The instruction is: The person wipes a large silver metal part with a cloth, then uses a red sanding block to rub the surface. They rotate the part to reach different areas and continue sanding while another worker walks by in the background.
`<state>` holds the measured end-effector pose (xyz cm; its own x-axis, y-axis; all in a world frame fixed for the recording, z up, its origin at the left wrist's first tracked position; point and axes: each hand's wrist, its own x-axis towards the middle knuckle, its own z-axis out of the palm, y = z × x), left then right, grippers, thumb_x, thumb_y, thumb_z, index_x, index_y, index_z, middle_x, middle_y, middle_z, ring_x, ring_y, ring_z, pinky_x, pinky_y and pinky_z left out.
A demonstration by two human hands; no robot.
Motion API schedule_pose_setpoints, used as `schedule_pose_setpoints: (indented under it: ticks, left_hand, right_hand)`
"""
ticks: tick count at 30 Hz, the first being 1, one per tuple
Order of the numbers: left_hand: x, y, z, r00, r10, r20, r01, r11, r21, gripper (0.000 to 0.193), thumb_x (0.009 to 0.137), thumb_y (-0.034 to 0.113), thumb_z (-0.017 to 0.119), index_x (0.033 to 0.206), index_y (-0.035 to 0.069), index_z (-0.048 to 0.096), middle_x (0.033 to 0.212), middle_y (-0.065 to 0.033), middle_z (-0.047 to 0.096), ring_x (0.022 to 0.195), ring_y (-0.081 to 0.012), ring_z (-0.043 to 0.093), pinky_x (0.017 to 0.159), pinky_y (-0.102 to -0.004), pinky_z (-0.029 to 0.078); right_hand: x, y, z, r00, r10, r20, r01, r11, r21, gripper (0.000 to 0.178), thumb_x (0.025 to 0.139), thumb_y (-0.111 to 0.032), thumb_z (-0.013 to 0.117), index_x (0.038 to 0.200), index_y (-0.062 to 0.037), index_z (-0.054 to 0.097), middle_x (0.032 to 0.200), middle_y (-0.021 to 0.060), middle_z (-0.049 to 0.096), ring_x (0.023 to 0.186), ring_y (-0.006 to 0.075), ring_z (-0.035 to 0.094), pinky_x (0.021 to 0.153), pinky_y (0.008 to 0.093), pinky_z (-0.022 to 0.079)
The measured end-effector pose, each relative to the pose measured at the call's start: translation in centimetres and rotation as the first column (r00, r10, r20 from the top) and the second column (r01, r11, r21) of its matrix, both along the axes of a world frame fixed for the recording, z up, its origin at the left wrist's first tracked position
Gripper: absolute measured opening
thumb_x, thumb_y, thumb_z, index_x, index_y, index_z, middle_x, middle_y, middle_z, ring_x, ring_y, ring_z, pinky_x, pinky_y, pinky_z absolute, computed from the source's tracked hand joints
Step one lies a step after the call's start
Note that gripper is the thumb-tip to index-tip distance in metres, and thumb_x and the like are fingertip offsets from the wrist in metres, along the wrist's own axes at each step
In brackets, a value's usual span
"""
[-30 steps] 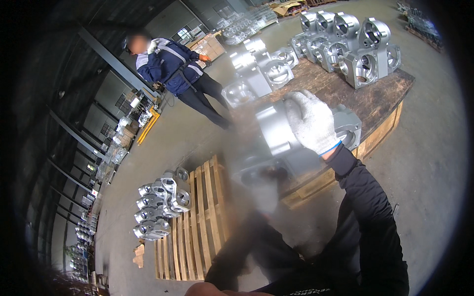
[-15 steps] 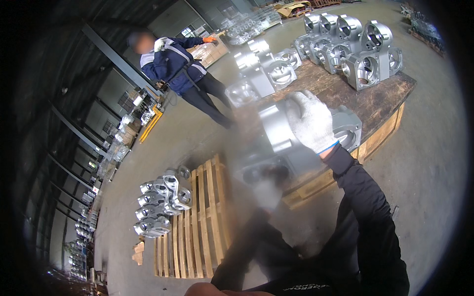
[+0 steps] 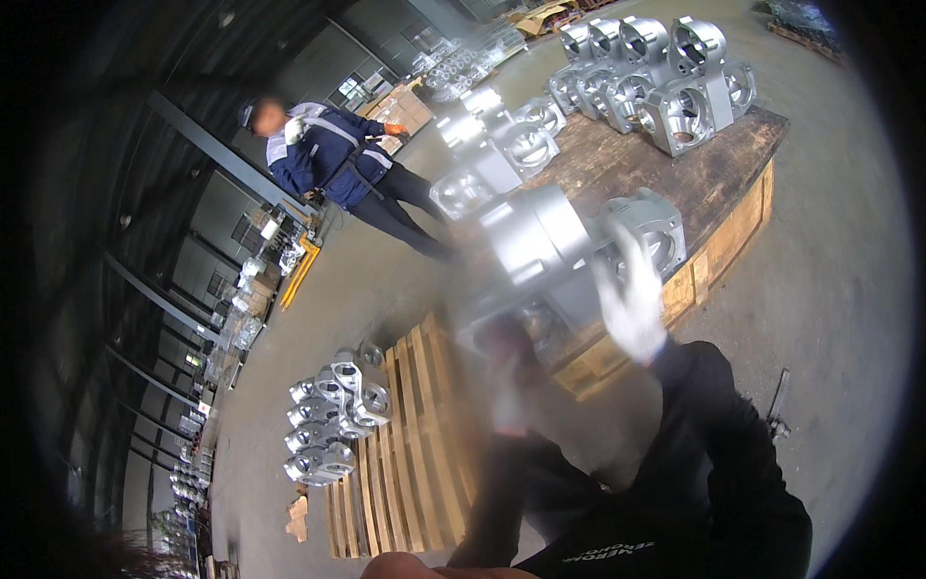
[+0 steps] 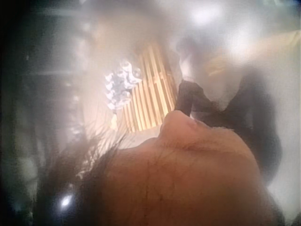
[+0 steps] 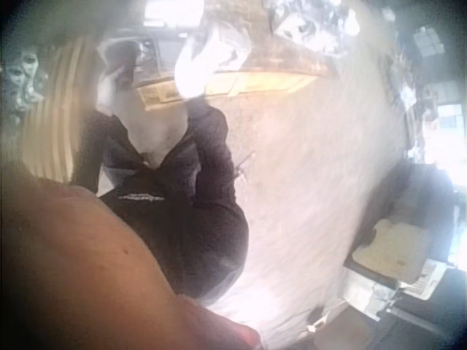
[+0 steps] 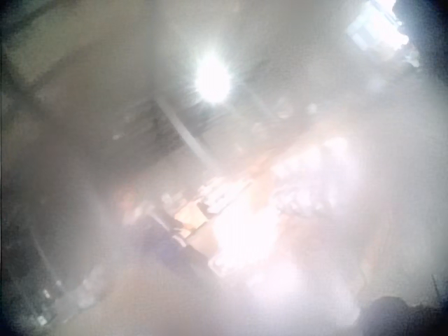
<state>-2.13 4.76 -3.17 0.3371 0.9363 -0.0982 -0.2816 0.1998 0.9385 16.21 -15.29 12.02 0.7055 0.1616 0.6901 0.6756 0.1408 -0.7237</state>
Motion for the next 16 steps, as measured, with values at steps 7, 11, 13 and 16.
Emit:
schedule_pose_setpoints:
  ticks: [7,11,13,16]
  left_hand:
    - [-2.2,-6.2,-1.9,0.953,-0.304,0.007,0.3,0.935,-0.188,0.03,0.098,0.014,0.075,0.126,0.003,0.07,0.113,-0.0059,0.074,0.096,-0.0193,0.072,0.084,-0.0346,0.059]
    - [-2.4,-11.1,-3.3,0.902,-0.371,-0.22,0.404,0.906,0.129,0.026,0.102,0.015,0.07,0.126,0.006,0.07,0.112,-0.0061,0.074,0.097,-0.0208,0.073,0.083,-0.0346,0.059]
    - [-2.4,-10.5,-4.1,0.908,-0.42,-0.007,0.419,0.907,-0.05,0.028,0.103,0.015,0.069,0.13,0.007,0.067,0.114,-0.007,0.074,0.1,-0.0219,0.073,0.085,-0.0342,0.06]
    - [-2.8,-9.8,-5.9,0.883,-0.447,0.146,0.464,0.877,-0.126,0.034,0.103,0.013,0.068,0.136,0.007,0.064,0.119,-0.0082,0.074,0.105,-0.0227,0.073,0.089,-0.0338,0.06]
  right_hand:
    - [-9.1,-1.2,-13.6,0.458,0.444,-0.77,-0.621,0.78,0.081,0.057,0.105,-0.031,0.069,0.15,0.0017,0.054,0.135,0.0139,0.068,0.124,0.0223,0.064,0.107,0.0342,0.049]
    - [-10.7,-0.2,-16.1,0.111,0.572,-0.813,-0.686,0.636,0.353,0.051,0.108,-0.036,0.064,0.143,-0.0006,0.061,0.13,0.0081,0.069,0.118,0.0174,0.063,0.104,0.0312,0.049]
    - [-11.0,0.0,-16.6,0.097,0.536,-0.839,-0.675,0.655,0.341,0.05,0.108,-0.037,0.063,0.143,-0.0007,0.061,0.13,0.0082,0.069,0.117,0.0177,0.063,0.104,0.0316,0.049]
    - [-11.0,-0.5,-16.3,0.081,0.481,-0.873,-0.654,0.687,0.318,0.056,0.107,-0.038,0.065,0.152,-0.0055,0.056,0.136,0.0108,0.069,0.123,0.0164,0.064,0.108,0.0302,0.048]
